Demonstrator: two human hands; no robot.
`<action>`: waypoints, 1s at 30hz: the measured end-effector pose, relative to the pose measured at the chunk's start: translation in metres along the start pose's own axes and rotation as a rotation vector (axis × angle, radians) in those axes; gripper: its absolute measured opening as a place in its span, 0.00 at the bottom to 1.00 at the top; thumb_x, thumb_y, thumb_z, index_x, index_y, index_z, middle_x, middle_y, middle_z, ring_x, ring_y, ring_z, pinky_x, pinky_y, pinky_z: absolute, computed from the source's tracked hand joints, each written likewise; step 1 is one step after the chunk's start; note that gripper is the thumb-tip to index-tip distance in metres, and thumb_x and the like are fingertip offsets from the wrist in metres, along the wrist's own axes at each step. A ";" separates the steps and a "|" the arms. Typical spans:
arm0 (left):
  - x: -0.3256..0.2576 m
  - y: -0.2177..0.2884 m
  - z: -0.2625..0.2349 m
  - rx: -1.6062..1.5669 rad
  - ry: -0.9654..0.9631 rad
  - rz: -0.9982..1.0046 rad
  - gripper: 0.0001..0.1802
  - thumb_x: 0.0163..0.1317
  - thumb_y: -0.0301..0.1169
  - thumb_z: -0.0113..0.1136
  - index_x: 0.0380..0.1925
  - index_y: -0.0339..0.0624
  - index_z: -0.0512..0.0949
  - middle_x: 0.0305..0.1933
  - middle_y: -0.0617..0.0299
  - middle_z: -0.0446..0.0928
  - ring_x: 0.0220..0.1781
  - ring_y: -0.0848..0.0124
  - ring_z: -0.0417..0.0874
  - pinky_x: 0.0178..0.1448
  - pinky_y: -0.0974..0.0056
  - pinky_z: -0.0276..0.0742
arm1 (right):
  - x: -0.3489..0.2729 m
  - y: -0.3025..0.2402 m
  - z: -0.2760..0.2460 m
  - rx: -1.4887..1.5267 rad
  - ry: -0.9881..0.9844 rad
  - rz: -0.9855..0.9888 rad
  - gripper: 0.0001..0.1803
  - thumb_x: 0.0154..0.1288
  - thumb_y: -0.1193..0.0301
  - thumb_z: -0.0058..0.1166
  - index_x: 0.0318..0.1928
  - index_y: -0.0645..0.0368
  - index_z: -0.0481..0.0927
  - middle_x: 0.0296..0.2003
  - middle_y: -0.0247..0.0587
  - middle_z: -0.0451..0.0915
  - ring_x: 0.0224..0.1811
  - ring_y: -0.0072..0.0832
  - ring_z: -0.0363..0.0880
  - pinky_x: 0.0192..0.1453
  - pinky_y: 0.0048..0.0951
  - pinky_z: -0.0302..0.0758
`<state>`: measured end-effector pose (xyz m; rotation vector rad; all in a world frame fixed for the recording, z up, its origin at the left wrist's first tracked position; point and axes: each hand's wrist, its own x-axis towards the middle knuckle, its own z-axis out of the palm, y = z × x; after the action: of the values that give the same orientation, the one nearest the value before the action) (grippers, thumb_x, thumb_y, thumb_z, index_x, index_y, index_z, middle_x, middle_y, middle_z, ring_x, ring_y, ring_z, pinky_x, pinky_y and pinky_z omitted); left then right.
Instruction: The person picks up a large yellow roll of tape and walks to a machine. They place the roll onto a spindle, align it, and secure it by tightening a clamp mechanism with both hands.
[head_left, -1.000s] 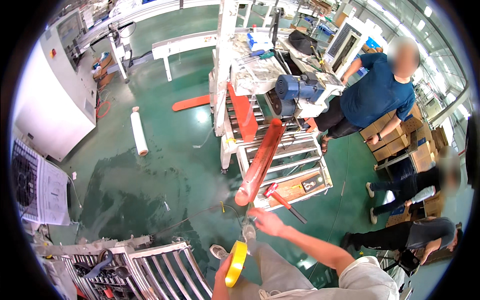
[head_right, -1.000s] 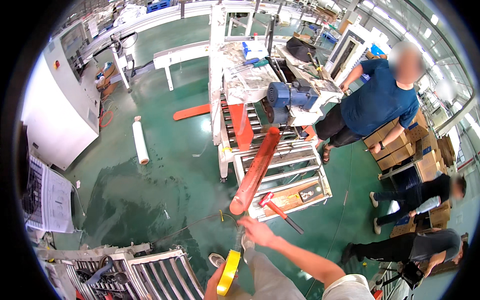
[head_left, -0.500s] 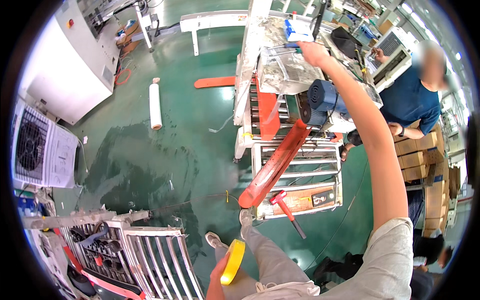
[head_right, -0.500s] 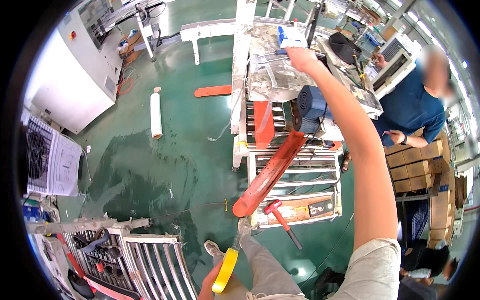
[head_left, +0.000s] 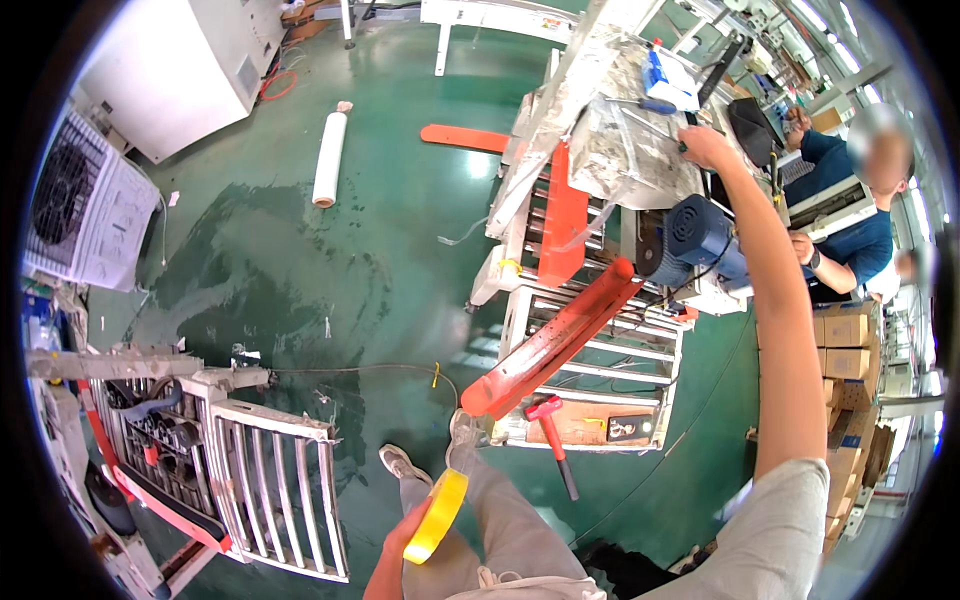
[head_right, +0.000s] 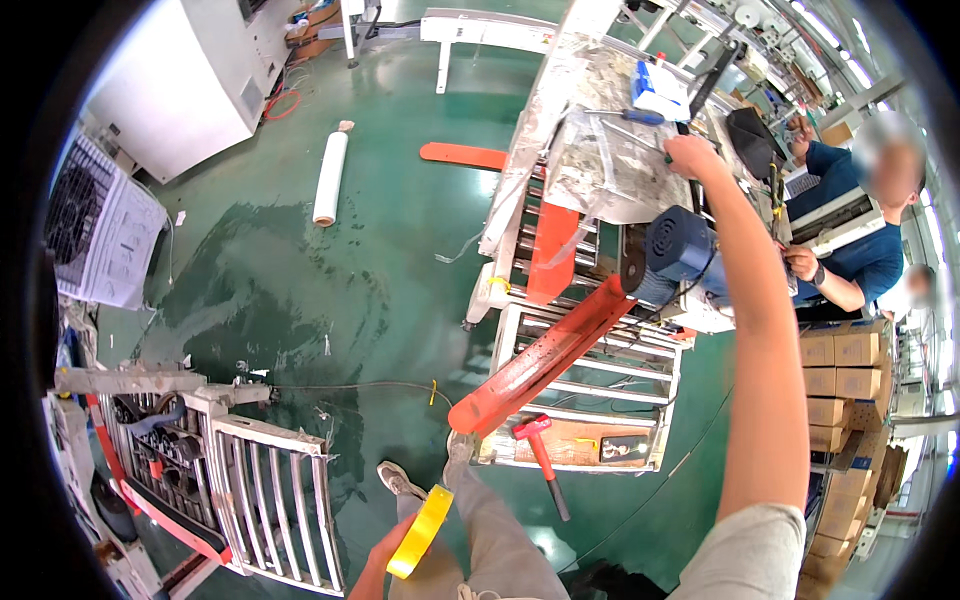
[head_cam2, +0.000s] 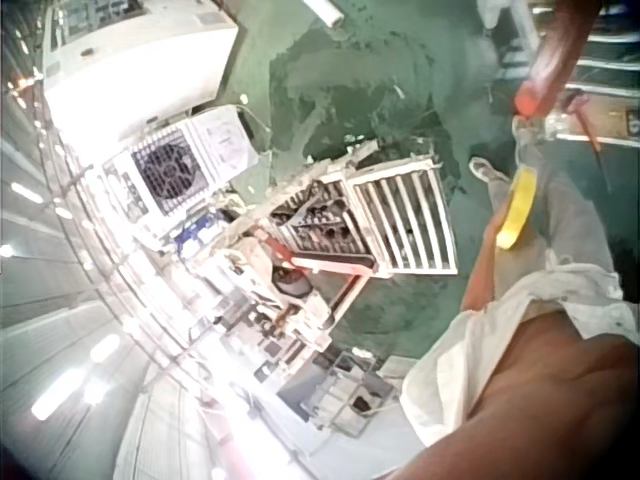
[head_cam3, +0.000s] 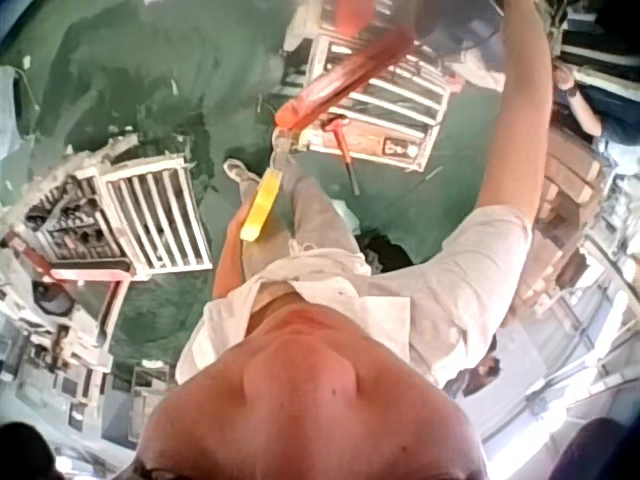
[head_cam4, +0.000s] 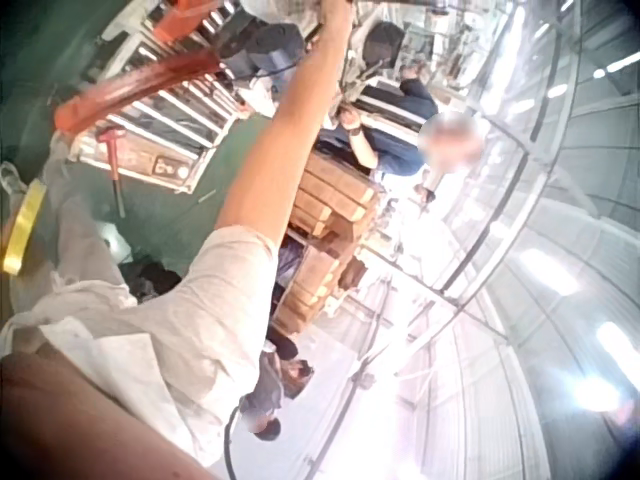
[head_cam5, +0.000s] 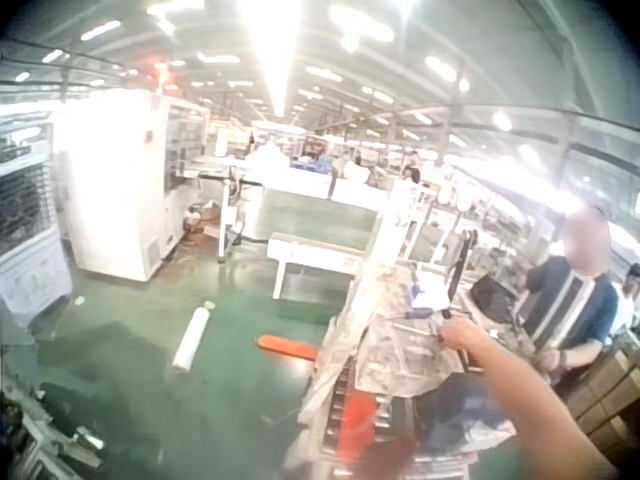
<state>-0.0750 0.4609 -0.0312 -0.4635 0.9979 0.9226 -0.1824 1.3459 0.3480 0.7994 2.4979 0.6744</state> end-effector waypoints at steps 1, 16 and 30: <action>0.005 -0.002 -0.002 0.018 0.011 0.023 0.33 0.74 0.55 0.44 0.65 0.39 0.70 0.56 0.61 0.79 0.52 0.68 0.81 0.57 0.63 0.75 | -0.004 0.000 0.008 0.033 -0.023 0.024 0.19 0.62 0.65 0.61 0.52 0.54 0.75 0.48 0.54 0.80 0.54 0.51 0.79 0.54 0.51 0.76; -0.008 0.014 -0.034 0.299 0.008 -0.012 0.29 0.75 0.56 0.42 0.51 0.43 0.78 0.37 0.66 0.81 0.34 0.75 0.82 0.37 0.67 0.78 | -0.515 -0.369 0.054 1.531 -0.898 0.224 0.16 0.70 0.68 0.57 0.51 0.65 0.75 0.25 0.33 0.75 0.20 0.18 0.70 0.22 0.25 0.77; -0.033 0.033 -0.020 0.140 0.056 0.082 0.31 0.74 0.58 0.42 0.47 0.41 0.78 0.34 0.66 0.81 0.30 0.77 0.80 0.35 0.69 0.74 | -0.453 -0.455 0.118 2.463 0.310 1.017 0.09 0.73 0.67 0.55 0.45 0.58 0.76 0.37 0.34 0.77 0.41 0.25 0.75 0.51 0.31 0.72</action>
<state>-0.1195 0.4504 -0.0106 -0.3338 1.1312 0.9104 0.0274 0.7745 0.1108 2.4352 1.4715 -2.7607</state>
